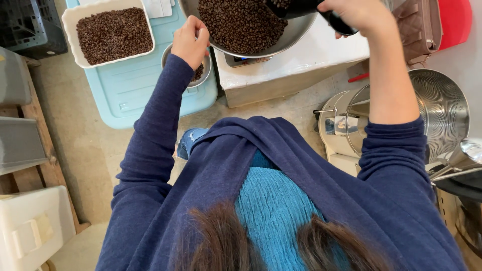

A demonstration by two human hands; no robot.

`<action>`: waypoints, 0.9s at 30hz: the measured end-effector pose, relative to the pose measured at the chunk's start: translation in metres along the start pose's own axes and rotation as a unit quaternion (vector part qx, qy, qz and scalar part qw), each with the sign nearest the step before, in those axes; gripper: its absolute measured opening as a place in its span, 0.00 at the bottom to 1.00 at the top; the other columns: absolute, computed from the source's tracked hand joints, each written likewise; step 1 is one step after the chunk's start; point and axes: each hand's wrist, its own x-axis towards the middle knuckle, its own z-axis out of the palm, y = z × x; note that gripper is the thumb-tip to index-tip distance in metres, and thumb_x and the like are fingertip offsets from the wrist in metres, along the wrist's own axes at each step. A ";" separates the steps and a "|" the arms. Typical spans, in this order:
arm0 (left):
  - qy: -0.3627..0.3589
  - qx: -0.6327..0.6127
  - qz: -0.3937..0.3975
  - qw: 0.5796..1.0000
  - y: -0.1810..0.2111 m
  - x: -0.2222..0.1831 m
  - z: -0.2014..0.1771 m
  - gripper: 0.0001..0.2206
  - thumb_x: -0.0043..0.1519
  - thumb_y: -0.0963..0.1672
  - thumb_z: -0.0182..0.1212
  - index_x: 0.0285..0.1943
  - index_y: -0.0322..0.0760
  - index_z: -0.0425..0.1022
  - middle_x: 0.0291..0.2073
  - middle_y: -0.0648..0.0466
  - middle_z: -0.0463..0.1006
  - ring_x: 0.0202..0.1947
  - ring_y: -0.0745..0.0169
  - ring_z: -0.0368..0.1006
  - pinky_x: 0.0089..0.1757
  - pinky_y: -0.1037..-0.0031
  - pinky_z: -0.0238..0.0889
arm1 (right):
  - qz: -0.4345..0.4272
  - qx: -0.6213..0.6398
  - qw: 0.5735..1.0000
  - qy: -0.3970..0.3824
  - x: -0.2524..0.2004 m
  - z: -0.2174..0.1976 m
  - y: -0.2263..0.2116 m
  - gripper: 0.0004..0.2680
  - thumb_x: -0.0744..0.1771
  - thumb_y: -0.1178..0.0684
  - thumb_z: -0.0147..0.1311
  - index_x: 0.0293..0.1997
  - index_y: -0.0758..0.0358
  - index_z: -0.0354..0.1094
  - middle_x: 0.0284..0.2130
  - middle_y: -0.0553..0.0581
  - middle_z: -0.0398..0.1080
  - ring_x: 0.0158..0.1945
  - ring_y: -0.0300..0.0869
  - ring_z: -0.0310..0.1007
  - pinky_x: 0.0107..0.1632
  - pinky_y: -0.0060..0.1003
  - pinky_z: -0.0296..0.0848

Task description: Transferring roasted coffee beans between containers, weighing them on a scale, and adjusting roasting machine settings.

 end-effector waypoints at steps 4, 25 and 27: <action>-0.009 0.003 -0.003 1.000 0.006 -0.002 0.001 0.06 0.65 0.42 0.43 0.36 0.44 0.64 0.26 0.58 0.77 0.18 0.70 0.72 0.27 0.73 0.65 | -0.104 -0.146 0.983 0.041 -0.051 0.024 -0.056 0.18 0.69 0.48 0.54 0.64 0.65 0.61 0.27 0.61 0.66 0.18 0.47 0.71 0.22 0.39 0.72; -0.005 -0.014 0.010 1.000 0.002 0.004 0.001 0.05 0.64 0.42 0.43 0.36 0.44 0.63 0.25 0.57 0.76 0.17 0.65 0.74 0.25 0.73 0.66 | -0.020 -0.020 0.999 0.018 -0.025 -0.002 -0.021 0.09 0.70 0.42 0.53 0.47 0.54 0.64 0.31 0.52 0.69 0.23 0.39 0.68 0.25 0.30 0.64; -0.007 -0.019 0.014 1.000 0.002 0.003 0.001 0.05 0.63 0.41 0.42 0.36 0.43 0.63 0.25 0.57 0.75 0.18 0.65 0.73 0.25 0.74 0.67 | -0.012 -0.017 1.000 0.019 -0.024 -0.002 -0.021 0.09 0.69 0.41 0.55 0.45 0.52 0.65 0.31 0.50 0.68 0.23 0.38 0.69 0.24 0.29 0.64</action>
